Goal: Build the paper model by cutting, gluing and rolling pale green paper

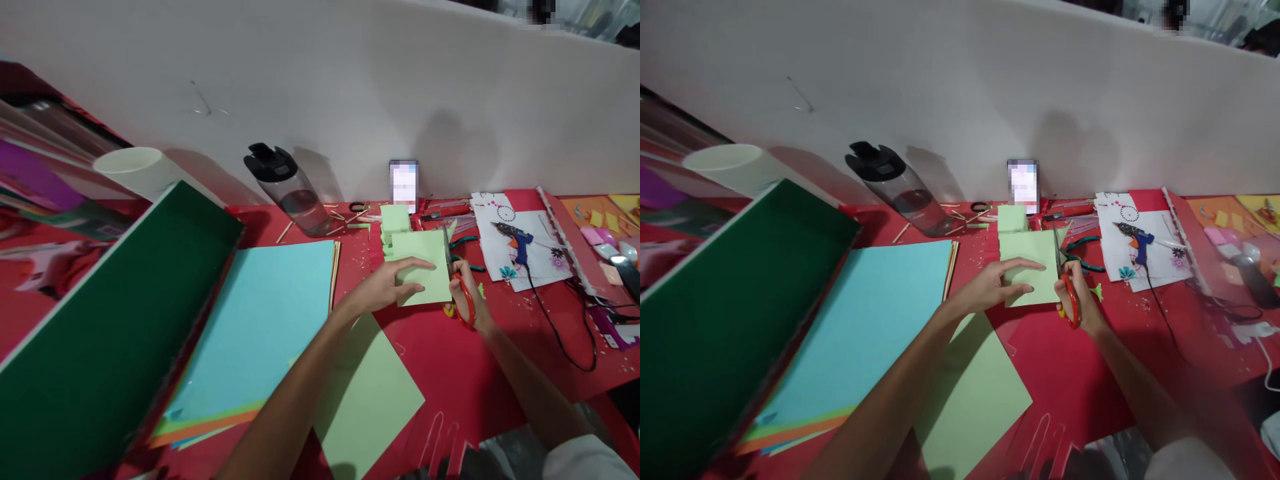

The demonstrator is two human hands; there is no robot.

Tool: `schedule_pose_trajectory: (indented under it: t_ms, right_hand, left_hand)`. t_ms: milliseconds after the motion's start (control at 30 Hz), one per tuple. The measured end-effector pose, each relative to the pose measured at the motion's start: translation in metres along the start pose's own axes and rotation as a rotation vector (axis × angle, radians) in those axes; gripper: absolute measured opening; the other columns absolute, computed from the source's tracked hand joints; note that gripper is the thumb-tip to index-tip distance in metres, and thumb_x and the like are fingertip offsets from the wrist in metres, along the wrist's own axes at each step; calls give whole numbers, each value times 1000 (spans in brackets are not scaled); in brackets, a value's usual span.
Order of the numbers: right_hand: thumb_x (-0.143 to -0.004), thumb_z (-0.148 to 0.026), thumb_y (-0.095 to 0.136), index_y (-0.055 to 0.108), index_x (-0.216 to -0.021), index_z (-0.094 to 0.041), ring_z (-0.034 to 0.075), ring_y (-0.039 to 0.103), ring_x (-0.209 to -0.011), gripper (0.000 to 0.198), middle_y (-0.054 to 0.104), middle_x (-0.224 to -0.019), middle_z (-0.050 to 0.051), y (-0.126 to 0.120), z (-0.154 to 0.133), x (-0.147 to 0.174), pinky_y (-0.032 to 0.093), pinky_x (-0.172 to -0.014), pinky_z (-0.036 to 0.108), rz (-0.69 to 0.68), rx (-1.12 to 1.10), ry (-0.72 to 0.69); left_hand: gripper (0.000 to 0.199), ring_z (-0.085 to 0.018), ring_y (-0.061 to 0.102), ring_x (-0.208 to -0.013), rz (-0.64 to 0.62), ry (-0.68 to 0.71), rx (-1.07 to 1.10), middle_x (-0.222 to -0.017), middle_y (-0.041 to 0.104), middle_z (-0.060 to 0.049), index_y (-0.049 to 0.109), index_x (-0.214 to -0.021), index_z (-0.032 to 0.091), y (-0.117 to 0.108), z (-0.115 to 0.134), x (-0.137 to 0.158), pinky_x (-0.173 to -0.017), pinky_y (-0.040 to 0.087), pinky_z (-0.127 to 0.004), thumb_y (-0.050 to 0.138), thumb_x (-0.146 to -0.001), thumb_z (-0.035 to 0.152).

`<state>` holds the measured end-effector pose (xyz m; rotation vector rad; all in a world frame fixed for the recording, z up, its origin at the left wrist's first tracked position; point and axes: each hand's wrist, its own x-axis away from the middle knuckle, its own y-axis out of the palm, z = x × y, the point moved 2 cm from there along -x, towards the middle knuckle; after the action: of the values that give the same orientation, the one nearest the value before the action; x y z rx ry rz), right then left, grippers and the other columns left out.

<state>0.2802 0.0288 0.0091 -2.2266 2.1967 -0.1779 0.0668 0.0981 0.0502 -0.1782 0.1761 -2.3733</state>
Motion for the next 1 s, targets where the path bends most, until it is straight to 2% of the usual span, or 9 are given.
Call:
schedule_pose_trajectory:
  t_ms: [200,400,600,767,933,1000]
  right_hand:
    - [-87,-76,64,35,-103,-29,6,47,-42,57,46,-76,-11,2,0,0,44,-36,19,36,-26,0]
    - [-85,-77,65,31,-101,-29,6,45,-37,60,46,-71,-13,2,-1,-2,35,-32,16,45,-23,27]
    - [-86,-80,62,30,-102,-30,7,44,-39,61,45,-69,-13,2,-3,-1,36,-35,17,28,-30,4]
    - [-91,-84,50,35,-105,-30,11,46,-47,58,46,-68,-9,-2,-7,1,41,-42,22,-13,77,-80]
    - [-91,-90,36,42,-107,-29,18,54,-68,64,55,-88,0,-7,-8,0,48,-56,27,35,217,-139]
    - [-92,-91,32,41,-106,-29,19,55,-72,64,55,-90,1,-7,-8,-1,49,-59,29,36,240,-139]
  left_hand:
    - [41,-6,49,-54,13,14,-40,-122,71,-6,70,-133,27,0,-1,-1,-51,42,-22,73,-94,40]
    - [41,-5,51,-56,8,8,-44,-129,69,-7,69,-133,27,0,-1,-1,-53,43,-22,73,-94,40]
    - [41,-5,52,-56,6,-14,-50,-132,68,-6,69,-133,28,-1,2,0,-55,45,-23,73,-94,40]
    - [40,-5,51,-57,-26,-3,-85,-132,69,-5,68,-134,29,-2,3,1,-56,44,-22,71,-96,42]
    - [40,-4,46,-55,-74,-20,-134,-138,68,-5,68,-135,30,1,4,0,-55,41,-23,70,-96,38]
    - [40,-5,46,-56,-80,-25,-150,-136,69,-4,68,-135,30,2,5,0,-56,41,-23,70,-96,37]
